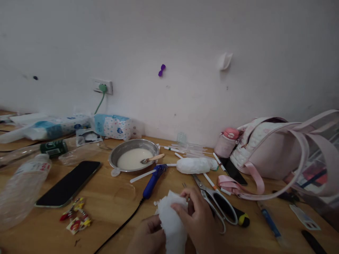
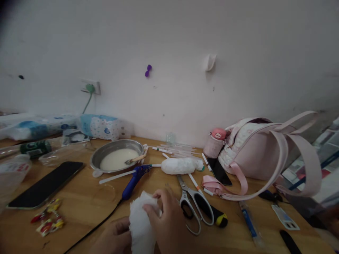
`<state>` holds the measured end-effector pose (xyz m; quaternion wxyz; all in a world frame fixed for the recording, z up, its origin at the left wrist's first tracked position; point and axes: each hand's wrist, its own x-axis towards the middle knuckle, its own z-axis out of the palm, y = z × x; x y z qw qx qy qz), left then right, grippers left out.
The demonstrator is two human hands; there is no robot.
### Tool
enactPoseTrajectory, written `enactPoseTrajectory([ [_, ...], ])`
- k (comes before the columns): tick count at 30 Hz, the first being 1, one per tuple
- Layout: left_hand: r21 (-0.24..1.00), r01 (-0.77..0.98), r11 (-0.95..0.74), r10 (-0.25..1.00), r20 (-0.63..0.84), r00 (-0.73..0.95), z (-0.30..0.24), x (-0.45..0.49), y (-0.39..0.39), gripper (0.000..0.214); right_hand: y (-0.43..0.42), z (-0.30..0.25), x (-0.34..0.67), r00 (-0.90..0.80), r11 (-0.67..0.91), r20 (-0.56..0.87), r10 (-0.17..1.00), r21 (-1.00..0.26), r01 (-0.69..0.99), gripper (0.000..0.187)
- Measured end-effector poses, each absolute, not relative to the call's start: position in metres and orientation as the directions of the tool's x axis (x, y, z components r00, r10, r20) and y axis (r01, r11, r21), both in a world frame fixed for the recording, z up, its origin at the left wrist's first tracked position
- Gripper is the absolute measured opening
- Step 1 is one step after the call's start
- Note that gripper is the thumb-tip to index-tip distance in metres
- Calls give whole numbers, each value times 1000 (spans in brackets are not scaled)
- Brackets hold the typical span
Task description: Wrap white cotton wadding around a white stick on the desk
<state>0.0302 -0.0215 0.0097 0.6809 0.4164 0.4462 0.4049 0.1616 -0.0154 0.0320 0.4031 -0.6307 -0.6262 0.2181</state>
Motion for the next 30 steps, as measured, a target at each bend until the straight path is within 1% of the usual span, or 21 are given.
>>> enactPoseTrajectory([
  [1, 924, -194, 330, 917, -264, 298, 11, 30, -21, 14, -17, 31, 162, 106, 151, 287, 952, -744, 651, 12],
  [3, 902, -230, 365, 894, -270, 359, 10, 28, -19, 14, -22, 30, 165, 85, 245, 404, 911, -694, 677, 25],
  [4, 901, -225, 371, 889, -275, 365, 9, 27, -18, 13, -24, 31, 168, 72, 284, 455, 888, -664, 692, 31],
  [5, 905, -206, 373, 888, -283, 363, 8, 26, -16, 11, -27, 32, 171, 36, 327, 499, 866, -619, 714, 33],
  [7, 921, -146, 361, 888, -291, 356, 5, 23, -14, 10, -31, 35, 178, -134, 437, 540, 831, -485, 758, 25],
  [9, 938, -94, 334, 881, -276, 385, 4, 21, -12, 12, -33, 38, 183, -291, 516, 518, 805, -366, 774, 17],
  [10, 945, -78, 317, 874, -259, 410, 4, 21, -11, 13, -34, 40, 185, -334, 531, 493, 803, -338, 777, 17],
  [11, 953, -66, 296, 869, -241, 432, 4, 20, -11, 14, -34, 41, 186, -350, 527, 465, 813, -334, 781, 18],
  [13, 971, -27, 239, 874, -203, 441, 6, 20, -11, 16, -33, 43, 185, -346, 489, 385, 855, -379, 786, 19],
  [16, 989, 133, 59, 912, -108, 395, 9, 19, -12, 18, -30, 47, 181, -347, 406, 212, 914, -454, 793, 14],
  [18, 953, 291, -88, 917, -37, 397, 11, 18, -11, 20, -29, 48, 179, -326, 343, 121, 938, -483, 806, 8],
  [21, 840, 480, -253, 903, 27, 429, 13, 15, -11, 24, -28, 46, 176, -280, 260, 36, 959, -501, 826, 3],
  [23, 767, 553, -326, 888, 48, 458, 16, 11, -10, 24, -28, 43, 175, -247, 223, 18, 969, -495, 840, 5],
  [26, 708, 597, -379, 877, 69, 475, 21, 4, -10, 22, -28, 37, 174, -219, 232, 83, 972, -482, 845, 11],
  [28, 709, 577, -406, 896, 185, 403, 24, 0, -9, 18, -29, 34, 174, -225, 262, 135, 965, -475, 840, 12],
  [30, 701, 541, -465, 884, 332, 330, 26, -2, -9, 19, -30, 33, 172, -229, 275, 154, 961, -467, 841, 10],
])
